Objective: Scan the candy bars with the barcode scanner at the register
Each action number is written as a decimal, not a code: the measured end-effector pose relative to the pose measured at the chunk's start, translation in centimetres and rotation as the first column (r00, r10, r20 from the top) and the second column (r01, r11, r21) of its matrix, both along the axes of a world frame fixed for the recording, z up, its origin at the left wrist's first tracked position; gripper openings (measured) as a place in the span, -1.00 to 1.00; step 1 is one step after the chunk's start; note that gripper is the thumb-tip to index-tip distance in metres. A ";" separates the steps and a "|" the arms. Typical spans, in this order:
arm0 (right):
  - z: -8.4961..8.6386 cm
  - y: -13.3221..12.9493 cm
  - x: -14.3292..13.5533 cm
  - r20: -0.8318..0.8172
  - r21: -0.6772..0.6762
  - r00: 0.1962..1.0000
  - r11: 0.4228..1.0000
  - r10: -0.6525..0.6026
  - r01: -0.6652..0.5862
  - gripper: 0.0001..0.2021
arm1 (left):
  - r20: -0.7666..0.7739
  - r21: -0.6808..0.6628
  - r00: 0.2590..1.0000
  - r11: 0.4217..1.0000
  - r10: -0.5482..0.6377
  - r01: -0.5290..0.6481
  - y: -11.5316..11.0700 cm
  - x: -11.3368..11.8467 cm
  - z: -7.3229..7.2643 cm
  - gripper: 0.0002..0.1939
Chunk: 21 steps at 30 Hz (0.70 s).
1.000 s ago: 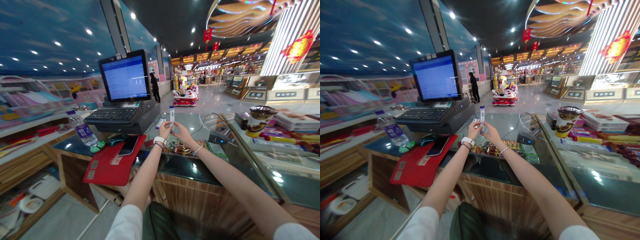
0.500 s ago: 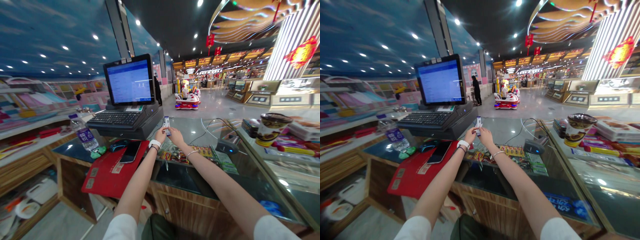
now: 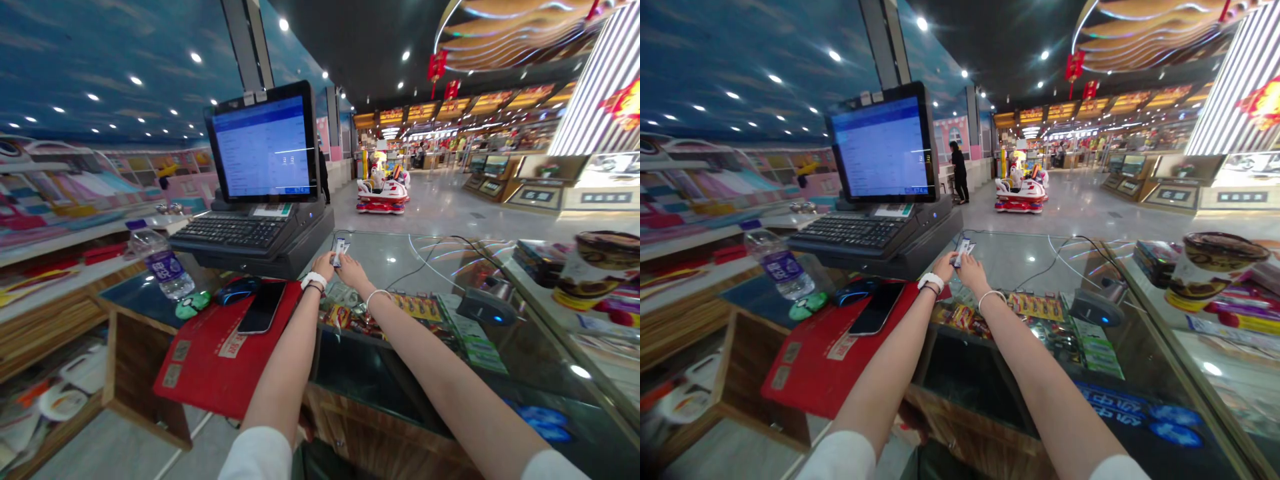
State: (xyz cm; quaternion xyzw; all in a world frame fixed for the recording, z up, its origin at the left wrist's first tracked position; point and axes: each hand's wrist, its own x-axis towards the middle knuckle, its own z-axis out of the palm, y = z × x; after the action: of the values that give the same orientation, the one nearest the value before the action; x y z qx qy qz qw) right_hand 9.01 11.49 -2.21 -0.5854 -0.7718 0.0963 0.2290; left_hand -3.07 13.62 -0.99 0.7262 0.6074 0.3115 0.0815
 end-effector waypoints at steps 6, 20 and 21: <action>-0.1 -0.4 0.1 0.048 0.018 0.998 0.999 -0.049 0.049 -0.51 | 0.007 -0.044 1.000 0.999 0.024 -0.024 0.7 -0.5 -0.6 -0.55; 0.5 -0.3 0.6 0.004 0.005 0.999 0.999 -0.050 0.050 -0.63 | -0.014 0.005 0.999 0.999 -0.036 0.036 0.2 -0.1 -0.1 -0.65; 0.4 -0.3 0.6 0.011 0.008 0.999 0.999 -0.047 0.047 -0.63 | -0.020 0.009 0.999 0.999 -0.039 0.039 0.2 -0.1 -0.1 -0.67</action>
State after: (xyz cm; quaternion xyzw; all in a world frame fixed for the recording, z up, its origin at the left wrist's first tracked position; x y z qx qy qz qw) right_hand 9.66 11.21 -1.79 -0.6031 -0.7594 0.0846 0.2290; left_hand -3.19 13.82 -1.09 0.7413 0.5924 0.3056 0.0784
